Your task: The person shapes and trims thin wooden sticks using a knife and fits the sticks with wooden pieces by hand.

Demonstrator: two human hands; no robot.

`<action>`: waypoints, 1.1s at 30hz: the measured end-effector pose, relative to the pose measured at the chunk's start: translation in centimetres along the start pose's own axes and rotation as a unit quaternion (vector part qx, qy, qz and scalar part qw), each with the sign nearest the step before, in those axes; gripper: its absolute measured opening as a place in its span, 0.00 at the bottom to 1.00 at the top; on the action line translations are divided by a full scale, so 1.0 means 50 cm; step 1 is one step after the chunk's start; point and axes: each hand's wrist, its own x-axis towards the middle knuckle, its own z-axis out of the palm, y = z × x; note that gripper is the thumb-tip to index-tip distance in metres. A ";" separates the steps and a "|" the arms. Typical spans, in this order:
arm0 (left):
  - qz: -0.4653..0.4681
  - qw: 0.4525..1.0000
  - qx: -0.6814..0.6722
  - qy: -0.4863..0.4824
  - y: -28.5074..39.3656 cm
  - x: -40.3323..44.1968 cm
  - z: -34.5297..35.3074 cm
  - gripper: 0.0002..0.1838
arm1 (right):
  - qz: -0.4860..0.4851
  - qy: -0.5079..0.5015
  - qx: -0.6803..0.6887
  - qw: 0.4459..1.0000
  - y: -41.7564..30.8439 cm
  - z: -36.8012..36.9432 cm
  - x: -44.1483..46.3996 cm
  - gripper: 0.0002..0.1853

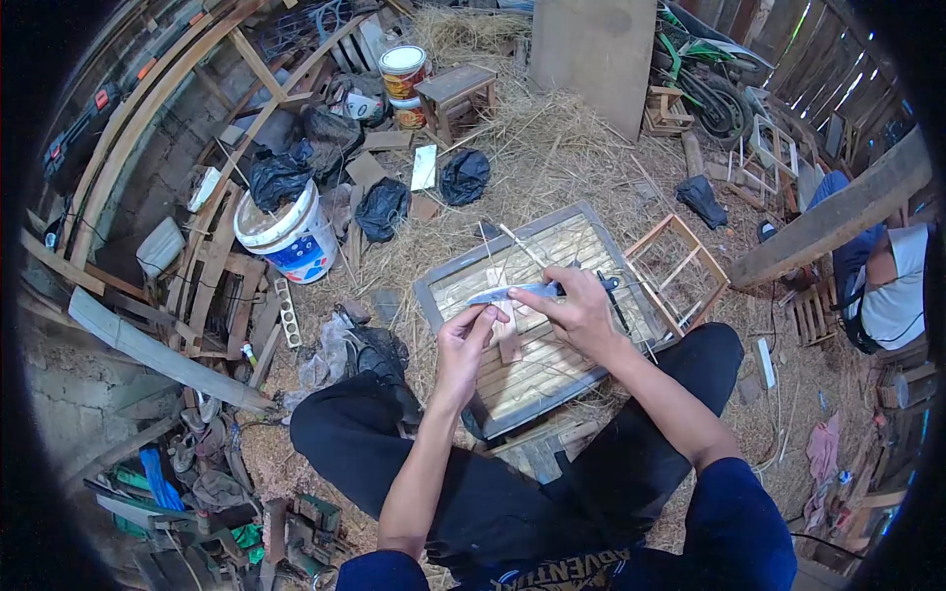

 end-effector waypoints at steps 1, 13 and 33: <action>0.006 1.000 0.016 -0.003 -0.001 0.002 0.000 0.11 | 0.009 0.010 -0.007 1.000 0.004 0.000 -0.001 0.29; -0.061 0.997 -0.042 -0.022 -0.015 -0.018 -0.008 0.17 | -0.018 -0.036 0.070 0.997 -0.031 0.001 -0.029 0.30; -0.104 0.989 -0.071 -0.075 0.014 -0.041 -0.012 0.16 | 0.041 -0.007 0.093 0.995 -0.008 -0.026 -0.011 0.30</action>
